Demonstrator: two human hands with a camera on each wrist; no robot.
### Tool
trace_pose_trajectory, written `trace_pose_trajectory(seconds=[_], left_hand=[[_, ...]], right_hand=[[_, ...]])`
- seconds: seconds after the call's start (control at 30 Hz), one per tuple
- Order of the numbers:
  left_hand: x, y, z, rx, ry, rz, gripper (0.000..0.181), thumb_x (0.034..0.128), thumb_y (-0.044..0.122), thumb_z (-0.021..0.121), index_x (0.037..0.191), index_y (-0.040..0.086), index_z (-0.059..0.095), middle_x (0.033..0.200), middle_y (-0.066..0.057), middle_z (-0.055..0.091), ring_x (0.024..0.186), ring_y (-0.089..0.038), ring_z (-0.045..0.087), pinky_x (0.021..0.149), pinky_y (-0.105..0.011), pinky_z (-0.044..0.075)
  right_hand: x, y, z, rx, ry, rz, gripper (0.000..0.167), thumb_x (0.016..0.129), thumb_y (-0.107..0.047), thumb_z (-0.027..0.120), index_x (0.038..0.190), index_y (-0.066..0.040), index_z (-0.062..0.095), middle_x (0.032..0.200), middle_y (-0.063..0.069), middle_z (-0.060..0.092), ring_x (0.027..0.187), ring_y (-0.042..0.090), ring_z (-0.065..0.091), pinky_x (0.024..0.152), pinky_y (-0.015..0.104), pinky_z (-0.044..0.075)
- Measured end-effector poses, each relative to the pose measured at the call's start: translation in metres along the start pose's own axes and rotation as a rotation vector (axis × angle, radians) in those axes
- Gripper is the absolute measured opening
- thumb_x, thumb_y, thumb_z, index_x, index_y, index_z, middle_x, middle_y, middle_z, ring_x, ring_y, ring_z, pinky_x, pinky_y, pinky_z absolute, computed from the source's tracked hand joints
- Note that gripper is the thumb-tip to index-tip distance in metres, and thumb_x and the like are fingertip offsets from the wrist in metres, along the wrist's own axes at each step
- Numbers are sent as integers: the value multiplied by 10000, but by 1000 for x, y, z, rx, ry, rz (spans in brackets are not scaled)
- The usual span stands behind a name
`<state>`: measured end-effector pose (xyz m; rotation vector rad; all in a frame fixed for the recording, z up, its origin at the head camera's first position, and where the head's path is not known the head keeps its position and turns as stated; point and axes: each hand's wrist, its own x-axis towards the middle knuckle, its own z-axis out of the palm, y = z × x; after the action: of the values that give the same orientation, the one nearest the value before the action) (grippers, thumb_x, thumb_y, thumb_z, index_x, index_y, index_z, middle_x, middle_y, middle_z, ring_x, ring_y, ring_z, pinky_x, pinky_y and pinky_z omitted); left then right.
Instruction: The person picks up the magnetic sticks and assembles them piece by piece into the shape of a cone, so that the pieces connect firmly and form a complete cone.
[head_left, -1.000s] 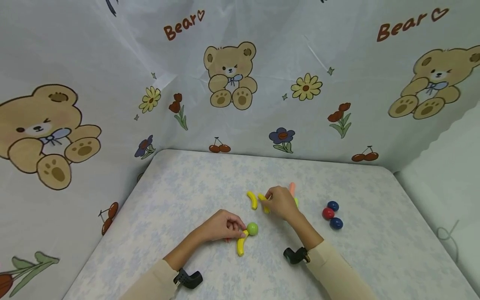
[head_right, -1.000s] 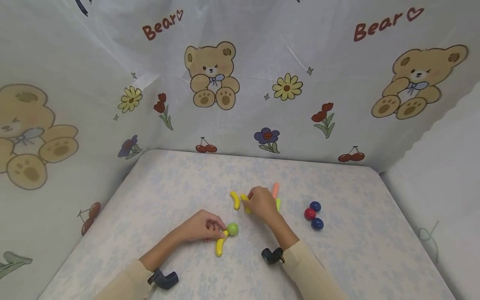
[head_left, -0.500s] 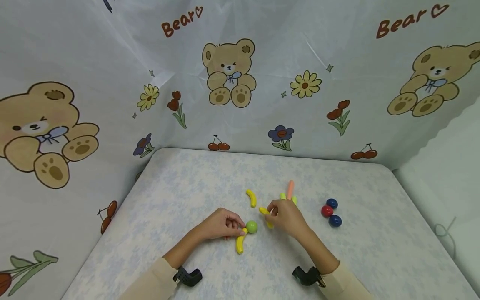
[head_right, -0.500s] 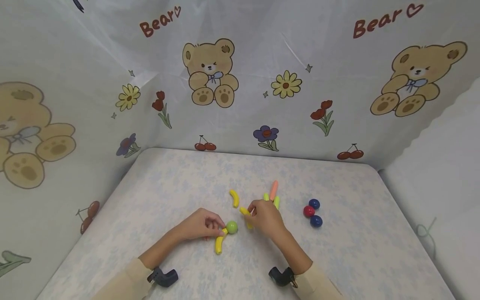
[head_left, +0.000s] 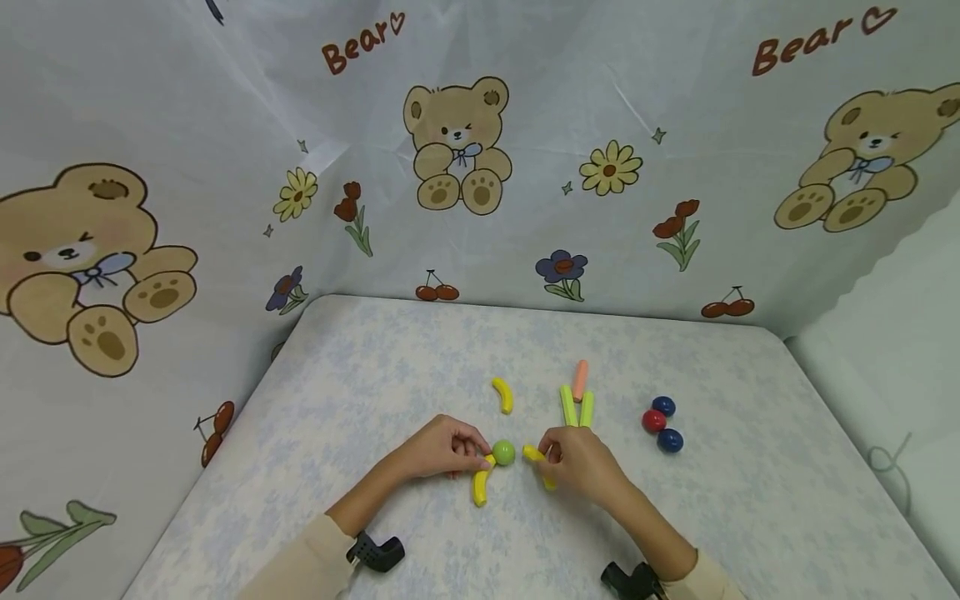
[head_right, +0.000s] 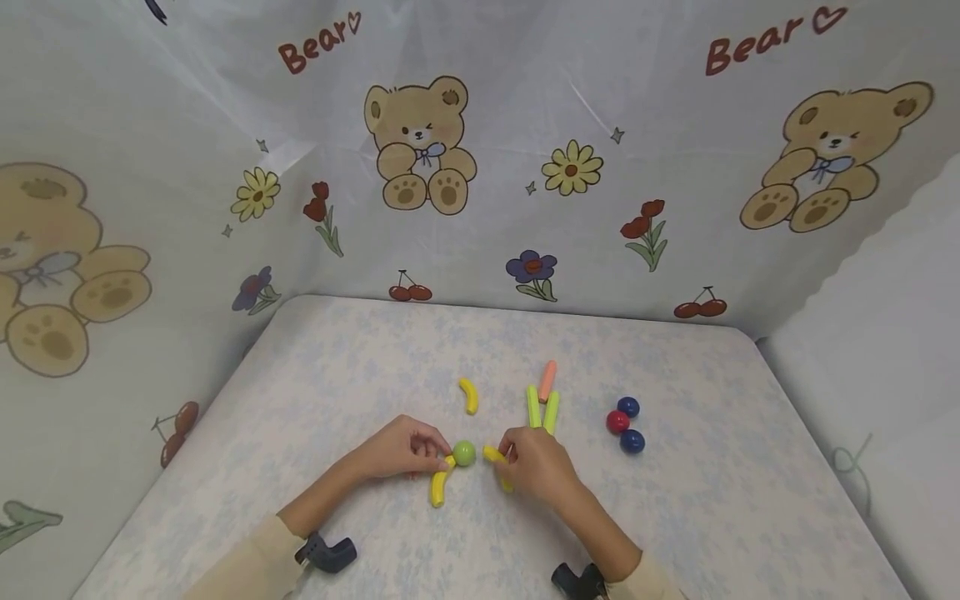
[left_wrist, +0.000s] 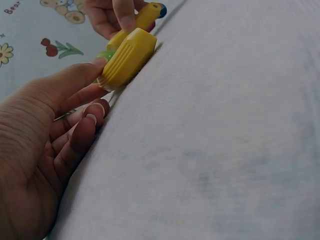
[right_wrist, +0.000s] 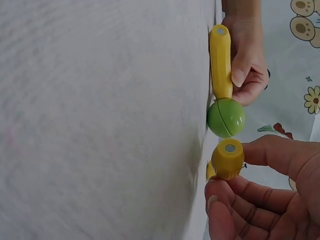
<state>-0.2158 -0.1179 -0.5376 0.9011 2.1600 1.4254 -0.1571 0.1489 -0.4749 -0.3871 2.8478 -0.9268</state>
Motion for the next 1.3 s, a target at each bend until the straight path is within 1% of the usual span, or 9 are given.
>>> trace_pose_trajectory(seconds=[0.33, 0.53, 0.73, 0.83, 0.9, 1.0, 1.17, 1.23, 1.3], left_hand=[[-1, 3, 0, 8, 4, 1, 140, 890, 296, 811, 996, 206, 791, 709, 25, 704, 467, -122, 579, 451, -314, 514], [-1, 4, -2, 11, 14, -2, 115, 894, 284, 808, 977, 206, 792, 709, 22, 702, 465, -119, 575, 449, -304, 509], [-1, 3, -1, 2, 14, -29, 85, 913, 306, 786, 925, 222, 795, 712, 17, 711, 461, -136, 584, 447, -324, 521], [0, 2, -1, 5, 31, -41, 81, 916, 315, 782, 903, 237, 798, 700, 16, 709, 454, -140, 580, 438, -316, 514], [-1, 3, -1, 9, 44, -47, 81, 913, 318, 785, 889, 242, 798, 688, 14, 707, 447, -140, 573, 431, -307, 506], [-1, 3, 1, 6, 46, -61, 85, 912, 316, 787, 879, 239, 799, 678, 13, 704, 444, -134, 569, 430, -299, 504], [-2, 6, 2, 11, 42, -64, 91, 911, 310, 788, 865, 232, 801, 671, 9, 703, 445, -134, 571, 432, -305, 510], [-2, 7, 2, 16, 48, -63, 98, 906, 308, 793, 851, 227, 800, 660, 7, 699, 441, -134, 566, 427, -304, 506], [-2, 7, 3, 20, 49, -67, 106, 900, 313, 799, 839, 226, 801, 653, 9, 698, 436, -130, 560, 424, -296, 502]], right_hand=[[4, -3, 6, -26, -23, -48, 126, 830, -89, 827, 811, -102, 703, 621, -61, 537, 502, 82, 473, 451, 236, 392], [8, -6, 7, -39, -34, -33, 122, 839, -101, 828, 842, -98, 706, 645, -49, 543, 513, 93, 484, 461, 245, 410], [12, -7, 7, -49, -18, -28, 127, 835, -105, 838, 874, -92, 718, 653, -52, 546, 534, 99, 484, 475, 249, 403], [14, -7, 6, -43, -16, -37, 129, 839, -119, 838, 899, -91, 727, 674, -54, 563, 562, 98, 497, 496, 251, 419], [13, -5, 3, -25, -32, -41, 135, 840, -119, 837, 912, -86, 729, 693, -50, 578, 586, 98, 509, 515, 250, 434], [12, -2, -2, 3, -79, -35, 147, 827, -107, 846, 904, -77, 725, 705, -35, 587, 600, 104, 518, 529, 251, 446], [8, 2, -9, 69, -159, -14, 148, 819, -68, 844, 860, -57, 702, 672, 1, 578, 537, 123, 538, 494, 263, 455], [7, 3, -9, 88, -166, -18, 141, 828, -58, 833, 864, -51, 697, 665, 6, 579, 519, 124, 544, 485, 263, 456], [8, 3, -8, 90, -149, -25, 136, 834, -52, 827, 874, -52, 698, 664, 1, 584, 515, 114, 547, 486, 257, 454]])
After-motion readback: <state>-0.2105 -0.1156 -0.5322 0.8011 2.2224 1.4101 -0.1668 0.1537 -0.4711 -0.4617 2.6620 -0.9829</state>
